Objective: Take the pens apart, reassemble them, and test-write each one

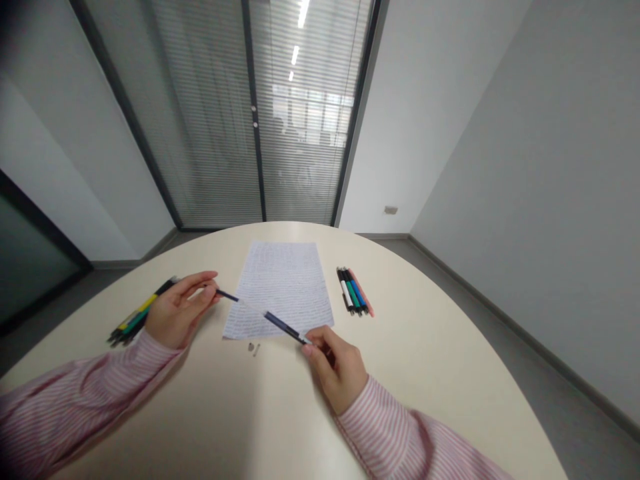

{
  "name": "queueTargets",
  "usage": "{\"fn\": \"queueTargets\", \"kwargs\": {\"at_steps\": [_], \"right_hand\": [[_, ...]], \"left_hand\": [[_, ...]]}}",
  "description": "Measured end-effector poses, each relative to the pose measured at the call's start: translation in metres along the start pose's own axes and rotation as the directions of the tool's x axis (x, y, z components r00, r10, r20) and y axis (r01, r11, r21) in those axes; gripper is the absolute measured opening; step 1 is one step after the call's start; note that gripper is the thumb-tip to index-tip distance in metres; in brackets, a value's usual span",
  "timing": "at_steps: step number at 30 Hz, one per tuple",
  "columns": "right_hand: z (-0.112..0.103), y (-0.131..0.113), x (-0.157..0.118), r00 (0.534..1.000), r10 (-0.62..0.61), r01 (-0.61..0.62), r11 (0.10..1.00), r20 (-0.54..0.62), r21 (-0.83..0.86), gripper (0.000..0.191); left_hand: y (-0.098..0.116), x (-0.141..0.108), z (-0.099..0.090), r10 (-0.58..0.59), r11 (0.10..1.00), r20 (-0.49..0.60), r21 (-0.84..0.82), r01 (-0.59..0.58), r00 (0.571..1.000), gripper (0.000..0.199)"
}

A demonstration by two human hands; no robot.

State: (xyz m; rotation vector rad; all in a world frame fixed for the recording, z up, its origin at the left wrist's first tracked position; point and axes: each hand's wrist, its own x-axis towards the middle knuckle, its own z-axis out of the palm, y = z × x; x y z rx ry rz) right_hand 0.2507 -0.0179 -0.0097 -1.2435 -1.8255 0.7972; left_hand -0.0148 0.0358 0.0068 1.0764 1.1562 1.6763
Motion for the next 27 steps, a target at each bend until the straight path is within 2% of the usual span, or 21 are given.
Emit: {"fn": "queueTargets", "kwargs": {"at_steps": [3, 6, 11, 14, 16, 21, 24, 27], "right_hand": [[-0.001, -0.002, 0.001, 1.0, -0.016, 0.016, 1.0, 0.008, -0.007, 0.02], [-0.002, -0.005, 0.001, 0.999, -0.04, 0.041, 0.999, 0.028, -0.012, 0.019], [-0.001, -0.01, 0.002, 0.994, -0.096, 0.098, 0.995, 0.044, -0.029, 0.017], [0.0, -0.011, 0.002, 0.991, -0.12, 0.122, 0.992, 0.056, -0.027, 0.017], [0.001, -0.012, 0.002, 0.991, -0.12, 0.121, 0.992, 0.056, -0.025, 0.017], [0.0, -0.012, 0.001, 0.994, -0.106, 0.107, 0.994, 0.041, -0.018, 0.018], [0.0, -0.013, 0.001, 0.995, -0.091, 0.092, 0.996, 0.028, -0.007, 0.018], [0.0, -0.012, 0.001, 0.996, -0.089, 0.089, 0.996, 0.027, -0.003, 0.019]], "left_hand": [[0.002, -0.001, 0.0, 0.023, 0.999, 0.051, 0.048, -0.025, 0.998, 0.047], [0.005, -0.009, 0.001, 0.071, 0.991, 0.179, 0.096, -0.089, 0.981, 0.043], [0.007, -0.027, 0.007, 0.022, 0.992, 0.407, 0.103, -0.07, 0.913, 0.034], [0.006, -0.031, 0.008, 0.022, 0.987, 0.501, 0.129, -0.1, 0.865, 0.033], [0.005, -0.031, 0.008, 0.031, 0.984, 0.517, 0.133, -0.116, 0.855, 0.035], [0.008, -0.033, 0.008, 0.06, 0.988, 0.424, 0.106, -0.116, 0.904, 0.042], [0.009, -0.03, 0.008, 0.074, 0.979, 0.419, 0.144, -0.147, 0.905, 0.026], [0.009, -0.026, 0.007, 0.095, 0.954, 0.463, 0.209, -0.213, 0.881, 0.005]]}}
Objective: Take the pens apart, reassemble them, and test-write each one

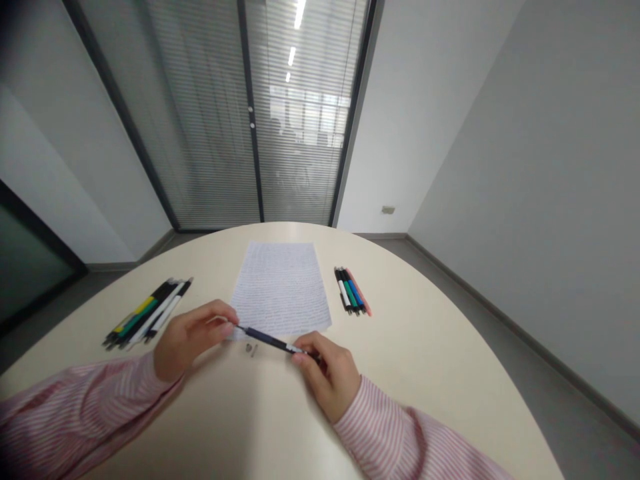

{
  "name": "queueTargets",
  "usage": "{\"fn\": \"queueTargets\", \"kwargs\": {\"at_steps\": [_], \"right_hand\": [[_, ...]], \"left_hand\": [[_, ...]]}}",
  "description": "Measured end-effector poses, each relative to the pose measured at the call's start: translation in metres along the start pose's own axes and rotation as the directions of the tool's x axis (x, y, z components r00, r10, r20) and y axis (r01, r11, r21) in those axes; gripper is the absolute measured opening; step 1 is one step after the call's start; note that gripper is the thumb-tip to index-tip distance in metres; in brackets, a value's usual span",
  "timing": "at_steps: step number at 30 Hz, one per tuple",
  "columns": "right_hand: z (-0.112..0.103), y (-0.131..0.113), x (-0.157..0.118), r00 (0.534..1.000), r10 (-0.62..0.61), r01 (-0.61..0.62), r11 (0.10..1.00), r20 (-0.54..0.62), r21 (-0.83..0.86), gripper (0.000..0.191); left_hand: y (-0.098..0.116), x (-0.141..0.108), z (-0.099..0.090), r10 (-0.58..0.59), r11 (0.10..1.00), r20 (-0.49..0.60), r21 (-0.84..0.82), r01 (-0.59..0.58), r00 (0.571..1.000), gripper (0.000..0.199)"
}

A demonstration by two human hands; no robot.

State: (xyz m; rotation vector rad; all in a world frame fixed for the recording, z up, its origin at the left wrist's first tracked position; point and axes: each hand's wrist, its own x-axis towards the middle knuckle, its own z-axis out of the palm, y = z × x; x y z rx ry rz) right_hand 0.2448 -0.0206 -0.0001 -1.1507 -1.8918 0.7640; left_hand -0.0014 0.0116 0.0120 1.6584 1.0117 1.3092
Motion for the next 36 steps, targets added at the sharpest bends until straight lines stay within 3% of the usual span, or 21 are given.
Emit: {"fn": "queueTargets", "kwargs": {"at_steps": [10, 13, 15, 18, 23, 27, 28, 30, 33, 36], "right_hand": [[0.0, -0.001, 0.0, 1.0, 0.02, -0.02, 1.0, -0.002, 0.001, 0.02], [-0.001, -0.001, 0.0, 0.997, 0.066, -0.066, 0.998, -0.026, 0.024, 0.021], [-0.001, 0.0, 0.0, 0.995, 0.093, -0.092, 0.995, -0.035, 0.04, 0.023], [-0.001, 0.001, 0.001, 0.994, 0.104, -0.102, 0.993, -0.034, 0.052, 0.023], [0.0, 0.002, 0.001, 0.994, 0.106, -0.104, 0.993, -0.033, 0.059, 0.023], [-0.002, 0.003, 0.0, 0.994, 0.11, -0.108, 0.993, -0.027, 0.052, 0.024], [-0.002, 0.004, 0.0, 0.994, 0.11, -0.109, 0.993, -0.023, 0.046, 0.025], [-0.004, 0.006, -0.001, 0.994, 0.11, -0.109, 0.994, -0.015, 0.031, 0.026], [-0.005, 0.009, -0.001, 0.993, 0.115, -0.115, 0.993, -0.012, 0.025, 0.026], [-0.005, 0.01, -0.002, 0.994, 0.112, -0.111, 0.993, -0.005, 0.024, 0.024]], "left_hand": [[-0.003, -0.003, 0.001, 0.176, 0.936, 0.145, 0.281, -0.211, 0.974, 0.016], [-0.011, -0.006, 0.006, 0.295, 0.834, 0.188, 0.428, -0.348, 0.937, 0.026], [-0.018, -0.008, 0.008, 0.366, 0.726, 0.247, 0.527, -0.442, 0.897, 0.023], [-0.025, -0.01, 0.009, 0.389, 0.632, 0.324, 0.588, -0.505, 0.863, 0.018], [-0.025, -0.008, 0.007, 0.361, 0.645, 0.362, 0.569, -0.51, 0.859, 0.01], [-0.014, -0.007, 0.006, 0.438, 0.694, 0.312, 0.478, -0.538, 0.843, 0.009], [-0.011, -0.006, 0.005, 0.447, 0.732, 0.274, 0.435, -0.525, 0.851, 0.009], [-0.005, -0.006, 0.004, 0.377, 0.847, 0.179, 0.331, -0.417, 0.909, 0.01], [-0.001, -0.004, 0.003, 0.058, 0.987, 0.047, 0.145, -0.064, 0.997, 0.012], [0.001, -0.001, 0.004, -0.216, 0.975, -0.083, -0.076, 0.21, 0.973, 0.017]]}}
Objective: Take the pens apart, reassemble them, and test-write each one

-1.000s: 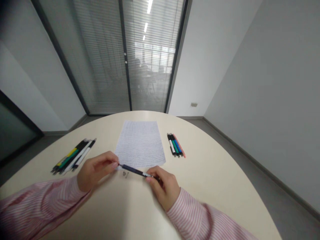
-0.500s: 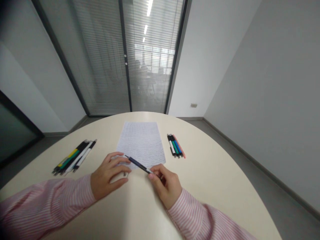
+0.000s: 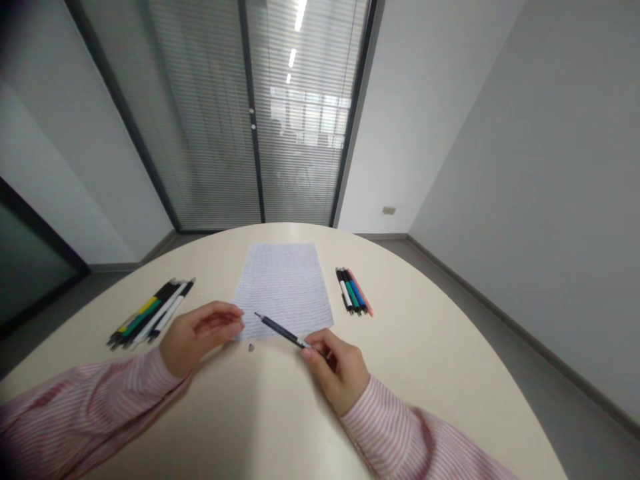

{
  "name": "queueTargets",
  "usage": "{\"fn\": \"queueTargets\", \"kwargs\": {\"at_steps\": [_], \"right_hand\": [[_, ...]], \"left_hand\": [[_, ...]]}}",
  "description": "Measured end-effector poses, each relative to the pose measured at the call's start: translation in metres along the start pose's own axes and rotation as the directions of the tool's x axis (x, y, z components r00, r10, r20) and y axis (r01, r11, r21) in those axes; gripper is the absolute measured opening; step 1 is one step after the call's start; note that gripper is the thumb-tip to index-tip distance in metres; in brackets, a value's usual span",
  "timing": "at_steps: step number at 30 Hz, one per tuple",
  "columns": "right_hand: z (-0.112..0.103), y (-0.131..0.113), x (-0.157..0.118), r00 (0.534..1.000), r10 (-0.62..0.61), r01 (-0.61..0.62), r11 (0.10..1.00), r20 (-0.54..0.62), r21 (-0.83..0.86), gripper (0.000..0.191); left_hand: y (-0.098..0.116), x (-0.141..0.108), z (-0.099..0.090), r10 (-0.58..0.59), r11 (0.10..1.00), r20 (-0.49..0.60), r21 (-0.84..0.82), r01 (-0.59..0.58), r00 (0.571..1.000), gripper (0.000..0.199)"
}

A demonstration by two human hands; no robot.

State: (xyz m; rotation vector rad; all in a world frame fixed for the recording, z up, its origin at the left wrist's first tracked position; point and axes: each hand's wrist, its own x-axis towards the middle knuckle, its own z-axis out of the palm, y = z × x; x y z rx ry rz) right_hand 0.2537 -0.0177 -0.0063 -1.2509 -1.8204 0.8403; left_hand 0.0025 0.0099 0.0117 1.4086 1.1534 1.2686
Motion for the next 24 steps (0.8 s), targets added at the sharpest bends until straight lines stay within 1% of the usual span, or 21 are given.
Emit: {"fn": "queueTargets", "kwargs": {"at_steps": [1, 3, 6, 10, 15, 17, 21, 24], "right_hand": [[0.0, 0.0, 0.0, 1.0, -0.006, 0.006, 1.0, 0.008, -0.004, 0.024], [0.001, -0.002, 0.0, 0.999, -0.017, 0.017, 1.0, 0.028, -0.014, 0.023], [0.002, -0.003, -0.001, 0.999, -0.021, 0.021, 1.0, 0.032, -0.015, 0.022], [0.002, -0.004, -0.001, 0.999, -0.035, 0.035, 0.999, 0.03, -0.003, 0.021], [0.001, -0.004, -0.001, 0.998, -0.044, 0.044, 0.999, 0.044, -0.01, 0.022], [0.001, -0.003, -0.002, 0.998, -0.044, 0.045, 0.999, 0.049, -0.018, 0.022], [0.0, -0.002, -0.001, 0.998, -0.044, 0.045, 0.999, 0.053, -0.023, 0.023], [0.001, -0.002, 0.0, 0.998, -0.046, 0.047, 0.998, 0.045, -0.029, 0.023]], "left_hand": [[0.001, 0.001, 0.001, -0.053, 0.996, -0.024, -0.072, 0.051, 0.998, 0.019], [0.001, 0.003, 0.002, -0.121, 0.976, -0.02, -0.183, 0.115, 0.992, 0.021], [0.001, 0.006, 0.001, -0.153, 0.957, 0.01, -0.249, 0.151, 0.988, 0.023], [-0.005, 0.009, -0.003, -0.124, 0.965, -0.012, -0.233, 0.118, 0.992, 0.022], [-0.01, 0.01, -0.005, -0.12, 0.973, 0.014, -0.197, 0.12, 0.993, 0.018], [-0.009, 0.009, -0.004, -0.108, 0.975, 0.005, -0.195, 0.107, 0.994, 0.017], [-0.006, 0.006, -0.001, -0.1, 0.979, 0.021, -0.176, 0.102, 0.995, 0.016], [-0.005, 0.006, -0.001, -0.076, 0.983, -0.019, -0.171, 0.072, 0.997, 0.015]]}}
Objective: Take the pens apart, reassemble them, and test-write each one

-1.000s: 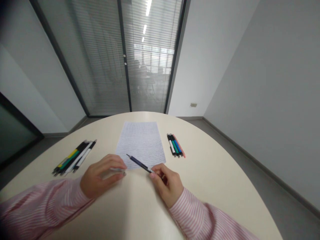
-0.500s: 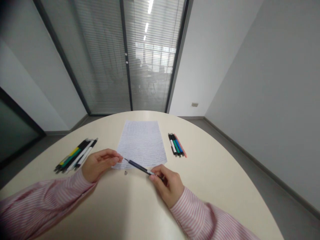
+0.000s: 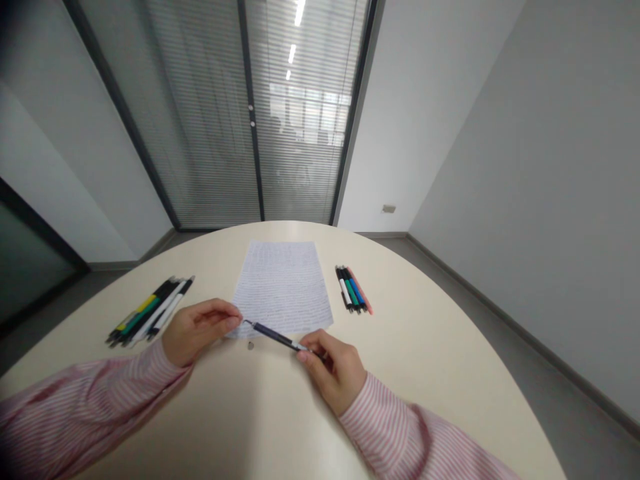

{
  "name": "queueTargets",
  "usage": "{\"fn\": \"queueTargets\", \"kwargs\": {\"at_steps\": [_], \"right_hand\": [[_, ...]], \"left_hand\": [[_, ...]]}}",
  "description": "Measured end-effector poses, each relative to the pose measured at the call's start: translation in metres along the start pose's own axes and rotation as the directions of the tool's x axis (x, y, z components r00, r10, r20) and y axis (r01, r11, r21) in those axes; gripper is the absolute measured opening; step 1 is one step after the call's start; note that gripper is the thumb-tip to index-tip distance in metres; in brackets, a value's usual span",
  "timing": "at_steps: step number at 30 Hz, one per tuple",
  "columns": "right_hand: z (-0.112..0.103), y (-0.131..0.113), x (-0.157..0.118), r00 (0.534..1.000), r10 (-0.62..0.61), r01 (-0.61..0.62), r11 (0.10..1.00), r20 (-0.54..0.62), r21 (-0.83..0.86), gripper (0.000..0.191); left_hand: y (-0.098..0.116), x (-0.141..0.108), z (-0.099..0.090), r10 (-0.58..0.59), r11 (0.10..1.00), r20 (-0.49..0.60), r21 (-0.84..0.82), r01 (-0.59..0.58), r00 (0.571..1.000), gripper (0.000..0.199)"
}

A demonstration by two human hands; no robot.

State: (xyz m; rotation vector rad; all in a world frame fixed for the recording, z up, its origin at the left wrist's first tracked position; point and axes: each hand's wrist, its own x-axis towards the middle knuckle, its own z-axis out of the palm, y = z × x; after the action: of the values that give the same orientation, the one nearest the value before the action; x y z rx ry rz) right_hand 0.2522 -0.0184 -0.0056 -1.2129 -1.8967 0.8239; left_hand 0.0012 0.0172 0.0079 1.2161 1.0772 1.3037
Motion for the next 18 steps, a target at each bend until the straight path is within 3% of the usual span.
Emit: {"fn": "queueTargets", "kwargs": {"at_steps": [11, 18], "right_hand": [[0.0, -0.007, 0.002, 0.999, -0.05, 0.05, 0.998, 0.012, -0.036, 0.02], [0.002, -0.003, 0.003, 0.997, -0.08, 0.08, 0.995, 0.015, -0.055, 0.019]], "left_hand": [[0.002, -0.006, 0.004, 0.028, 0.998, 0.06, 0.058, -0.031, 0.998, 0.013], [0.001, -0.009, 0.002, 0.086, 0.989, 0.08, 0.117, -0.095, 0.993, 0.028]]}}
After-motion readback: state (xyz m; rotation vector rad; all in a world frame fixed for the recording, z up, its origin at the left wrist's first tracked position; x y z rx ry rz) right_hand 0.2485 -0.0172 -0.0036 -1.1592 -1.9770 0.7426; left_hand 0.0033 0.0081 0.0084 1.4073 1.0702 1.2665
